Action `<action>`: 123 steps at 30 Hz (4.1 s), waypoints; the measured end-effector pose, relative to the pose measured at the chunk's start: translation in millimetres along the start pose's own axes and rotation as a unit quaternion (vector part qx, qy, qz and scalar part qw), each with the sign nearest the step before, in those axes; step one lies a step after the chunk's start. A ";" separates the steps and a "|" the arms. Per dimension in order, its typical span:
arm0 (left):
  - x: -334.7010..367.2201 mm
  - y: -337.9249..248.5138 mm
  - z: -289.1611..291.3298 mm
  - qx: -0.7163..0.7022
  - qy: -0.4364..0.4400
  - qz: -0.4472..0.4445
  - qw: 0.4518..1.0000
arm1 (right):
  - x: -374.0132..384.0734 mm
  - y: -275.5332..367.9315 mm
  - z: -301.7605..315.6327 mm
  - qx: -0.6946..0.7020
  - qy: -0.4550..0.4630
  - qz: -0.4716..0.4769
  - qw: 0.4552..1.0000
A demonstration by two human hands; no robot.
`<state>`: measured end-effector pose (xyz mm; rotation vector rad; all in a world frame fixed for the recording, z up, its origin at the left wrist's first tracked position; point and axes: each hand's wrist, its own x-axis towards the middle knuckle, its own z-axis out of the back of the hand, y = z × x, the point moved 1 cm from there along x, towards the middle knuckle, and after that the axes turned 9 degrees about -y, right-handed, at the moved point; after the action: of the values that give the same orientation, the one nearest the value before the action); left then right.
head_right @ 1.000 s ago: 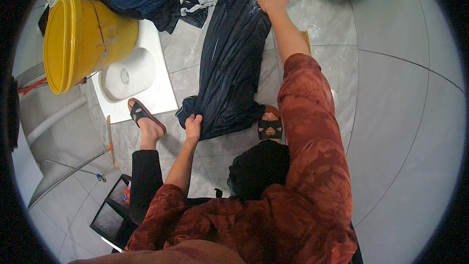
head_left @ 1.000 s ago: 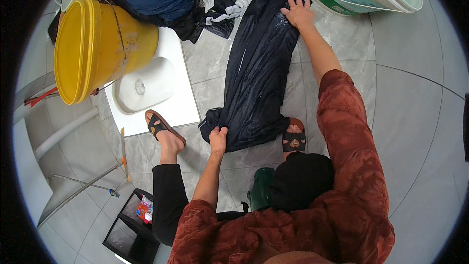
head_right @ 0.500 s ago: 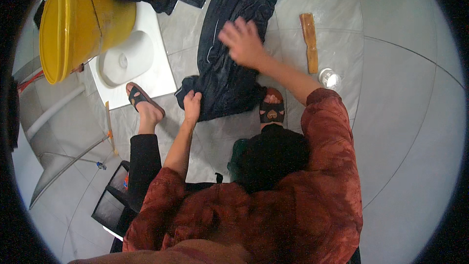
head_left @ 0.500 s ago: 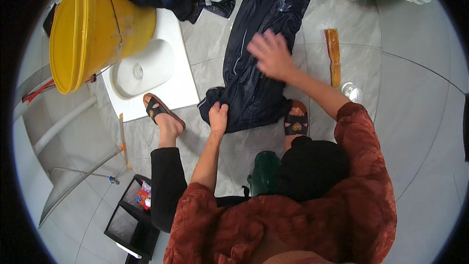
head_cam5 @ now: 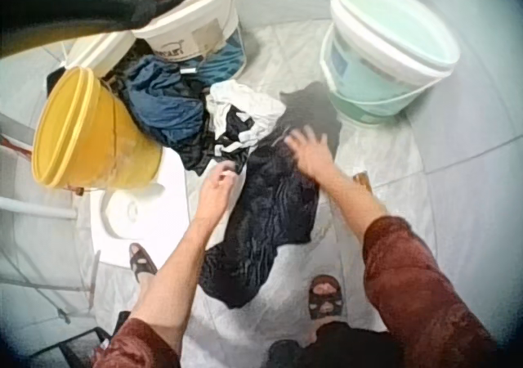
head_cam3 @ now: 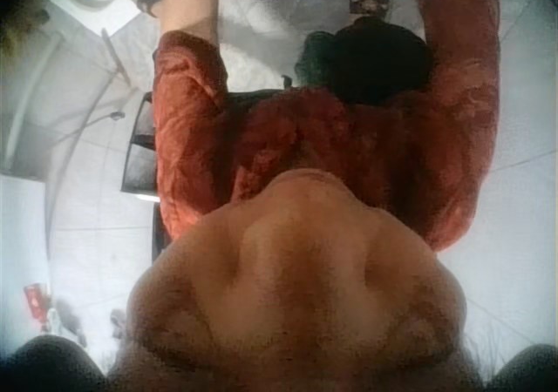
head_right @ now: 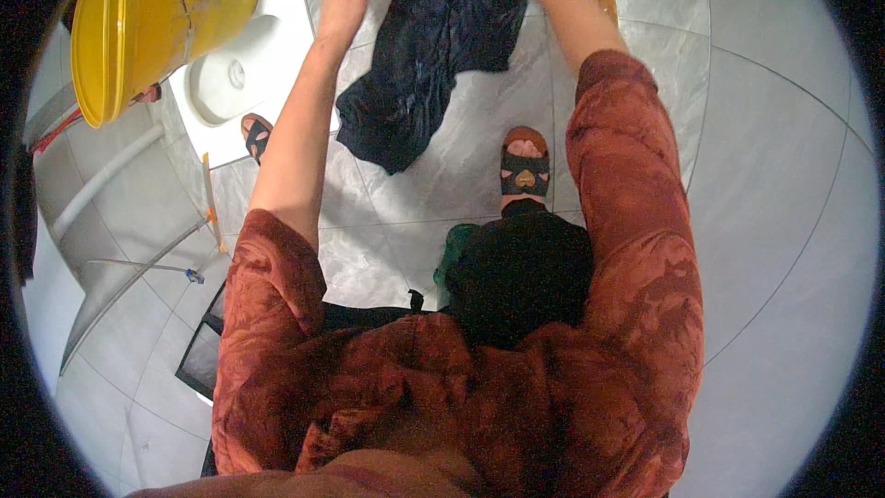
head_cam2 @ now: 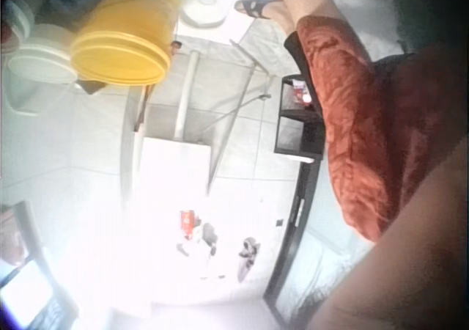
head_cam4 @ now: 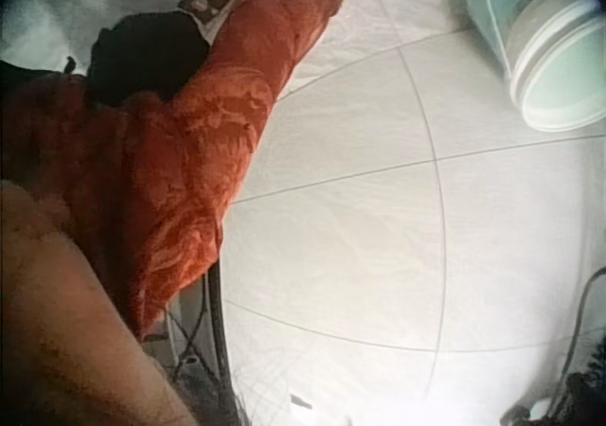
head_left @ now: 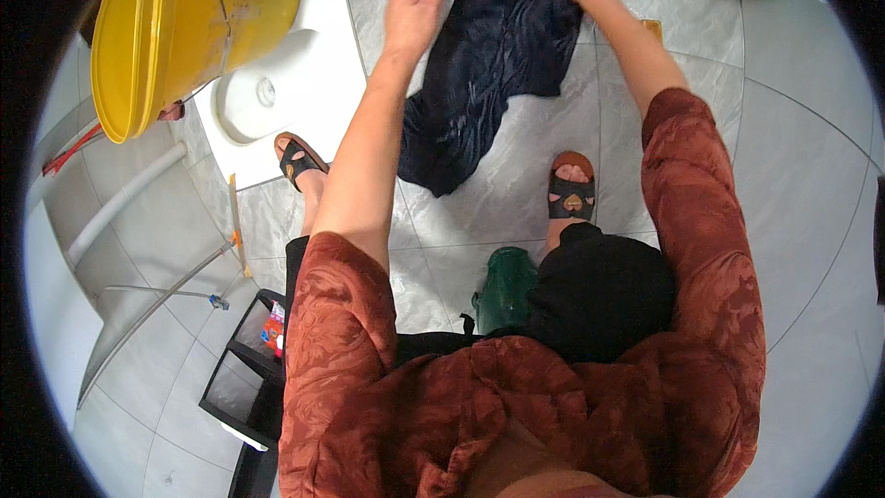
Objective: The person scrubs a white t-shirt and then a pair of black trousers on the floor using a brush and soap, kemudian wrings them out and places them in a yellow bucket.
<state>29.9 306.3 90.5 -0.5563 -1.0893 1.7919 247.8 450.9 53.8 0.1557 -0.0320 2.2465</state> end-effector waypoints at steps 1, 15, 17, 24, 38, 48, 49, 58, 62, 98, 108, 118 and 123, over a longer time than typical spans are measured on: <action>-4.8 -2.6 7.9 0.012 -0.026 -0.003 1.000 | 8.2 -17.1 2.5 0.050 0.101 -0.076 0.991; -249.7 31.3 54.1 0.395 0.103 0.156 0.899 | -110.2 3.4 -13.0 0.071 -0.120 0.038 0.990; -255.6 35.9 62.9 0.412 0.111 0.151 0.892 | -119.6 5.2 19.0 0.073 -0.137 -0.026 0.988; -283.0 38.5 65.9 0.404 0.138 0.126 0.895 | -199.5 -59.3 -2.9 0.027 -0.081 -0.309 0.947; -338.3 32.3 82.2 0.420 0.323 0.062 0.846 | -249.0 212.6 -2.6 0.263 0.137 0.326 0.898; -328.1 25.7 85.2 0.403 0.357 0.125 0.834 | -94.4 63.2 25.8 0.125 0.008 0.001 0.992; -330.3 28.2 86.3 0.397 0.356 0.128 0.836 | -120.6 94.5 19.2 0.182 -0.015 0.074 0.980; -320.5 24.9 82.7 0.375 0.373 0.128 0.839 | -169.5 4.8 -28.3 0.159 -0.017 0.046 0.986; -323.4 26.8 87.3 0.403 0.391 0.131 0.817 | -141.2 10.8 1.9 0.102 -0.003 0.006 0.995; -325.0 -5.4 51.0 0.364 0.398 0.080 0.838 | -71.4 83.9 -16.8 0.069 -0.028 0.049 0.996; -328.9 -13.8 50.9 0.353 0.419 0.106 0.830 | -184.8 191.2 5.3 0.252 0.111 0.283 0.919; -319.7 -12.7 50.4 0.360 0.427 0.088 0.825 | -137.8 175.7 18.1 0.247 0.163 0.198 0.935; -323.5 -6.7 44.8 0.392 0.438 0.045 0.807 | -184.6 181.3 -11.2 0.287 0.096 0.310 0.901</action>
<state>148.8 2.1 91.8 -0.7789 0.3280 1.5712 220.7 194.9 25.4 0.2644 0.7983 2.8346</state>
